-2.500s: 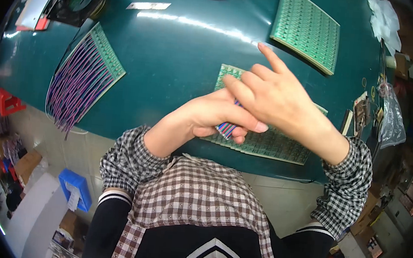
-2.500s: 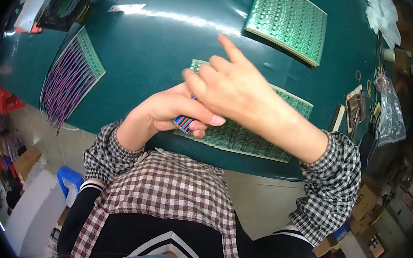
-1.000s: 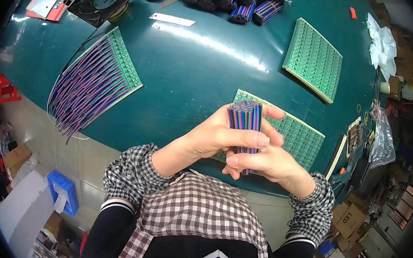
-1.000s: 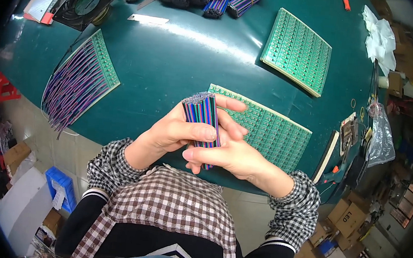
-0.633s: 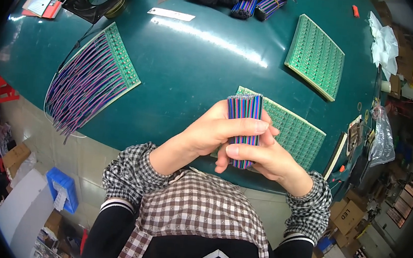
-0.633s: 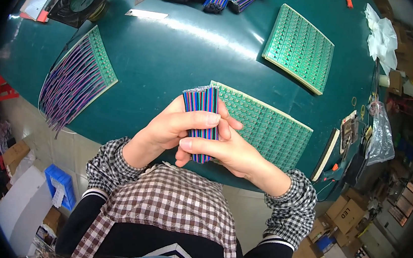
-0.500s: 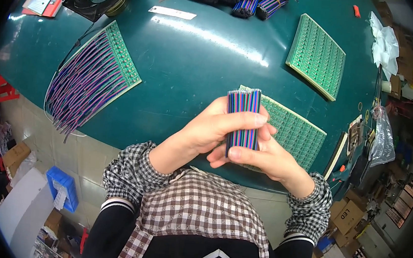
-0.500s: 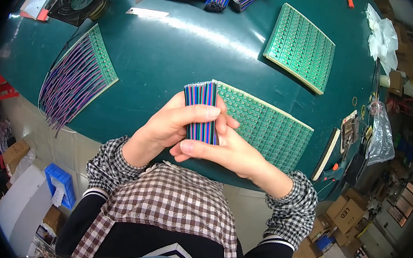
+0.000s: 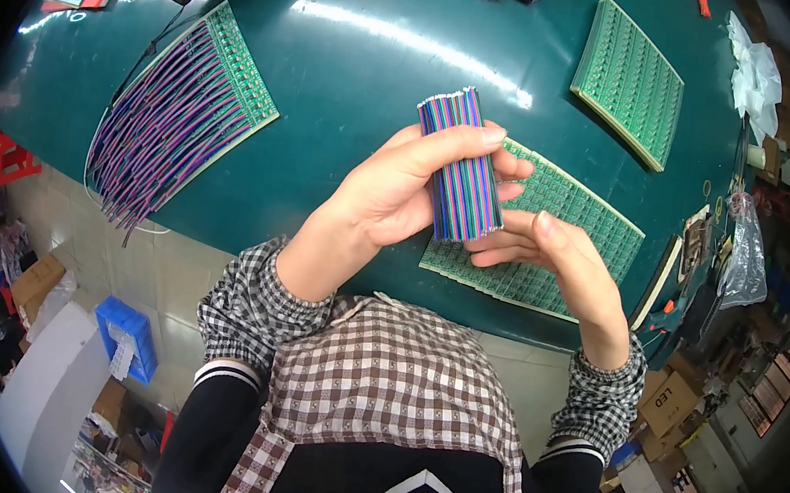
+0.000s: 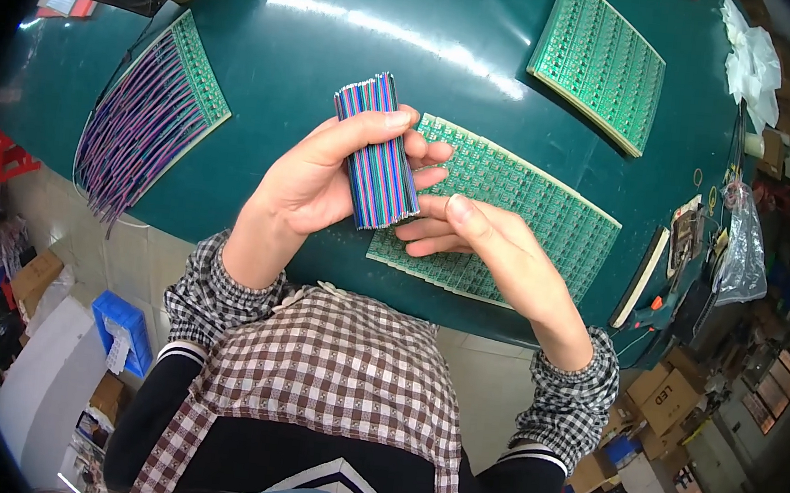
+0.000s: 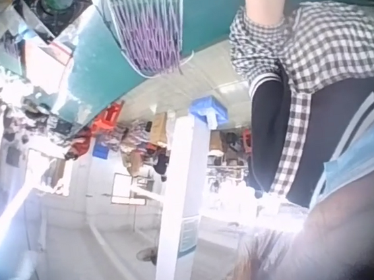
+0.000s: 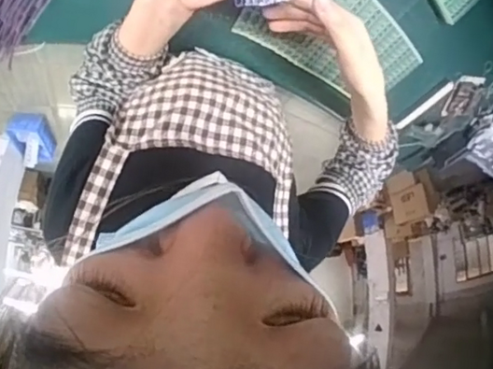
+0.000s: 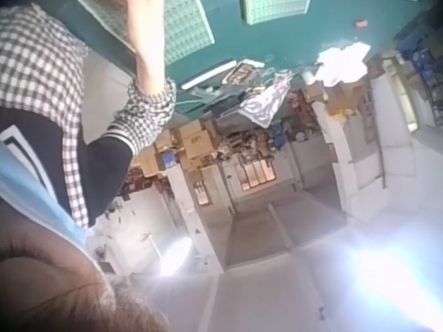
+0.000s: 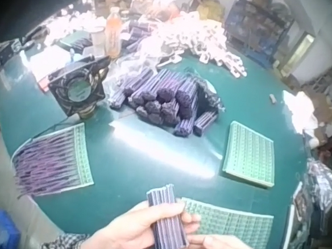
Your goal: The person assembles electronic circuit board components by hand, sorting multicolored wires and rubber bands, and using a soldering iron.
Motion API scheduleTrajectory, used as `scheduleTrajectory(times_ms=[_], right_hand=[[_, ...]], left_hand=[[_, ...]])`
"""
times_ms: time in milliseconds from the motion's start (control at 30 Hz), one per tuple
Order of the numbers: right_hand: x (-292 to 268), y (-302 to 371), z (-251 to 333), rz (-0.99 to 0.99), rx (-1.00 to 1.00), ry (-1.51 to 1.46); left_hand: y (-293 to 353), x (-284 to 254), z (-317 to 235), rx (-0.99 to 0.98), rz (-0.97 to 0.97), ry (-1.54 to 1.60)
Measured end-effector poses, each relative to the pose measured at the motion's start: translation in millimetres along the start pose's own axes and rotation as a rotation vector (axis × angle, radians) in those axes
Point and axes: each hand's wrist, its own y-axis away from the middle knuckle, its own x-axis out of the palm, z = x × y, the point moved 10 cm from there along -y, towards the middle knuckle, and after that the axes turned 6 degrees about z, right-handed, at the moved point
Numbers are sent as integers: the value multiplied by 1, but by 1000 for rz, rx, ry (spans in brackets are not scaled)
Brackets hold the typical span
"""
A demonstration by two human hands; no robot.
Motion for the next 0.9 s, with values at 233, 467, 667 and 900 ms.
scheduleTrajectory(times_ms=[233,467,667,900], right_hand=[[-5,2,-8,-23,-18,24],[-33,11,25,-317,-203,278],[-25,-2,54,-397,-350,420],[-14,-11,61,-384,-322,677]], left_hand=[[3,-3,3,-2,-43,-78],[3,-6,2,25,-94,-90],[3,-7,4,37,-109,-68],[4,-6,3,41,-88,-91]])
